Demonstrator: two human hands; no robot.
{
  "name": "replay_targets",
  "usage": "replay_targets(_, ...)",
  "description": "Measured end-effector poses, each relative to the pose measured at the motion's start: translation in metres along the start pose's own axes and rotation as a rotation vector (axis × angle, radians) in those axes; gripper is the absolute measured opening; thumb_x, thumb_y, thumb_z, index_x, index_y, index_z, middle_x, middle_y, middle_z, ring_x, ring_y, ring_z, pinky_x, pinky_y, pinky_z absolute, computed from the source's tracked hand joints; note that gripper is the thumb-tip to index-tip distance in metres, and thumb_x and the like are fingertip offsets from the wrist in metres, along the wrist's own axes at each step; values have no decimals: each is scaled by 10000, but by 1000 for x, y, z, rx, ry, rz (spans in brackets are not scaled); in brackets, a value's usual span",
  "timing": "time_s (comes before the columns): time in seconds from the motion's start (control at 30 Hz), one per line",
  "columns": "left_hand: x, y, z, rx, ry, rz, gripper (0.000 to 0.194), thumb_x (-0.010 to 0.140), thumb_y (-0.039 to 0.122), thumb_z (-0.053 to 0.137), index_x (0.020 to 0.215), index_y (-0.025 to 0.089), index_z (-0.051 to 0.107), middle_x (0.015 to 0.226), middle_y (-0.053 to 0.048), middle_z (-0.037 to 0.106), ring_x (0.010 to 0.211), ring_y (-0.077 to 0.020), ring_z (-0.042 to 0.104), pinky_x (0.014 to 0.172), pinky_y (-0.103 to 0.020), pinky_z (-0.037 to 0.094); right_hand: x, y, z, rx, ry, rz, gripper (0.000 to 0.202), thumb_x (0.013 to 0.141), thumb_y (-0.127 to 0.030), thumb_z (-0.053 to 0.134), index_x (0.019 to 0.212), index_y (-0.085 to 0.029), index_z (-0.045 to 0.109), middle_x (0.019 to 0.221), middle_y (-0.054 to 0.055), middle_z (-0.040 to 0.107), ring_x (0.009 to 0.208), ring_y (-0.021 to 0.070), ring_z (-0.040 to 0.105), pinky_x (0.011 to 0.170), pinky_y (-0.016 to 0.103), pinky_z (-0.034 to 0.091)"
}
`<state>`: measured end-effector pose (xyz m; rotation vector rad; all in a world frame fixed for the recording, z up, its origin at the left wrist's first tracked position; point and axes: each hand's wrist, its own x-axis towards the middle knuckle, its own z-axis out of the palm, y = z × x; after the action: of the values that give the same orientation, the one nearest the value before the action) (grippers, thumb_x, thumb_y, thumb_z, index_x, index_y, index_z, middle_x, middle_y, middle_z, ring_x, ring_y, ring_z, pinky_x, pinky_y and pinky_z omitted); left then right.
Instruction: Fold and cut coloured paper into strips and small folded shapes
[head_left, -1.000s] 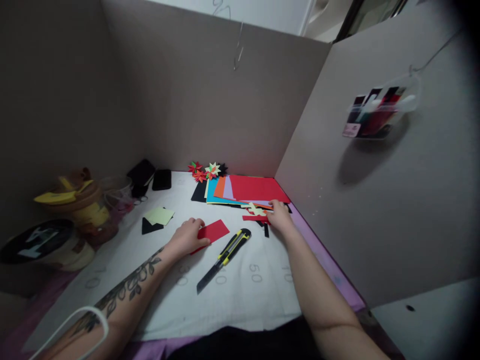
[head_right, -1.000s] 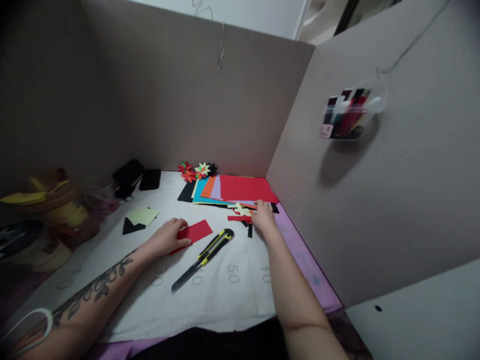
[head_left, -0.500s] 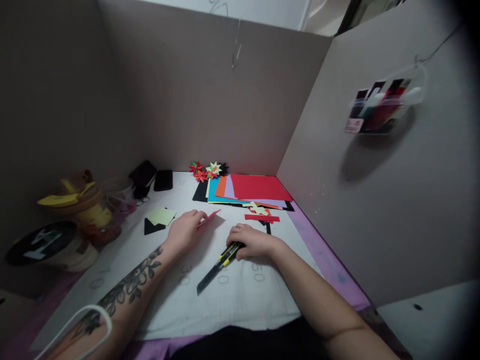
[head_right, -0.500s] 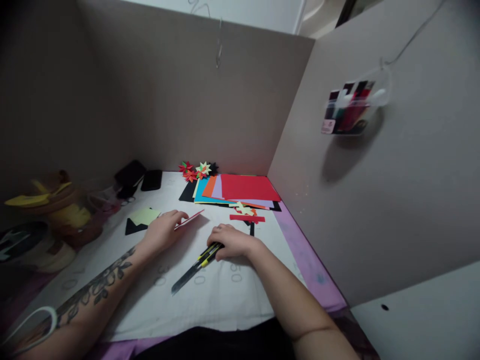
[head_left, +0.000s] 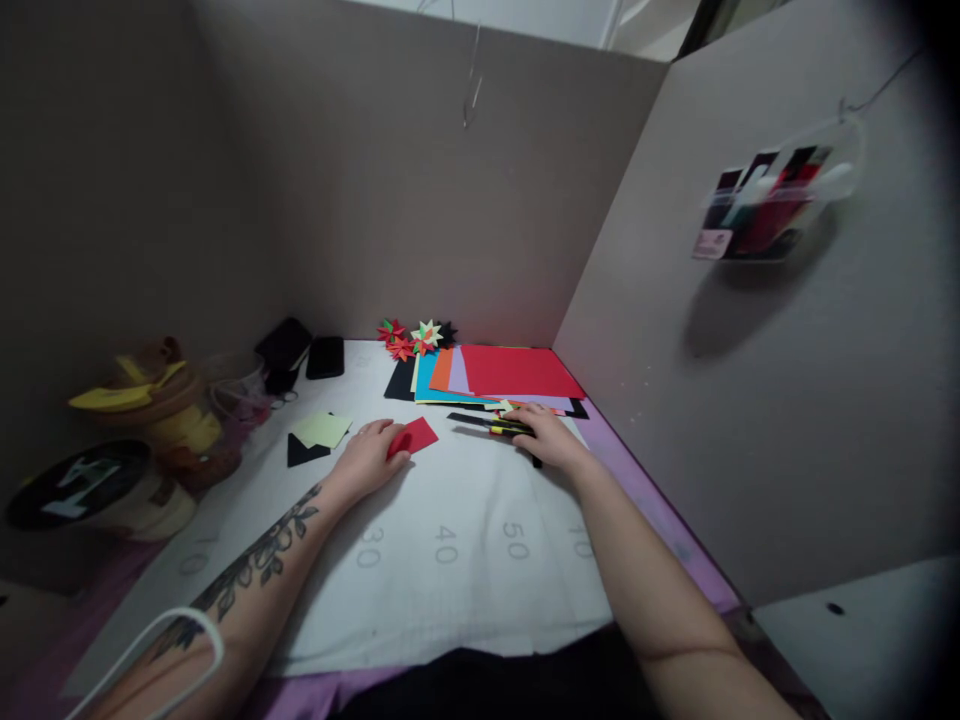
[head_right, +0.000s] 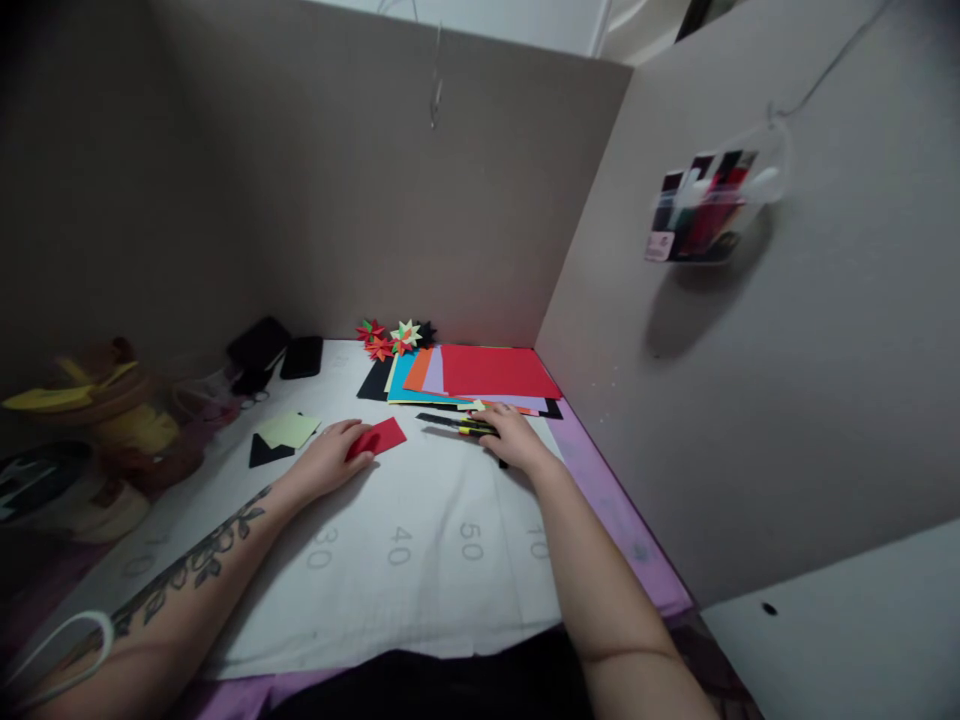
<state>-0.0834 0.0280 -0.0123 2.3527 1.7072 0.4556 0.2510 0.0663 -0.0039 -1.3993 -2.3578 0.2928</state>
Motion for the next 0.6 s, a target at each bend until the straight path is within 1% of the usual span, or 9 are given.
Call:
replay_targets(0.1,1,-1,-1,22,26,7,368,851,341,458,1166,218,602,1253,-108,542,1150,-275,472,976,-384,361,3,-1,10,-49,-52,1,452,727,-124,600,1165,-234,602,1079,77,558,1062,231,453,900,342,355)
replay_targets(0.2,1,1,-2,27,41,34,361,883,315,389,1136,223,629,1221,-100,569,1123,-266,493,957,-378,380,6,-5,15,-93,-43,-1,450,734,-140,608,1170,-249,598,1099,78,551,1076,237,435,900,354,348)
replay_targets(0.4,0,1,-1,5,43,38,343,878,265,379,1073,240,659,1197,-80,589,1094,-244,514,948,-355,388,7,-6,17,-114,-54,8,443,741,-141,607,1168,-259,595,1087,72,551,1059,231,434,897,360,338)
replay_targets(0.6,0,1,0,-13,43,68,349,864,221,375,1062,248,661,1153,-72,610,1049,-245,530,912,-353,398,6,-10,17,-99,-44,-7,424,747,-137,599,1151,-262,598,1046,64,542,1043,225,433,872,340,346)
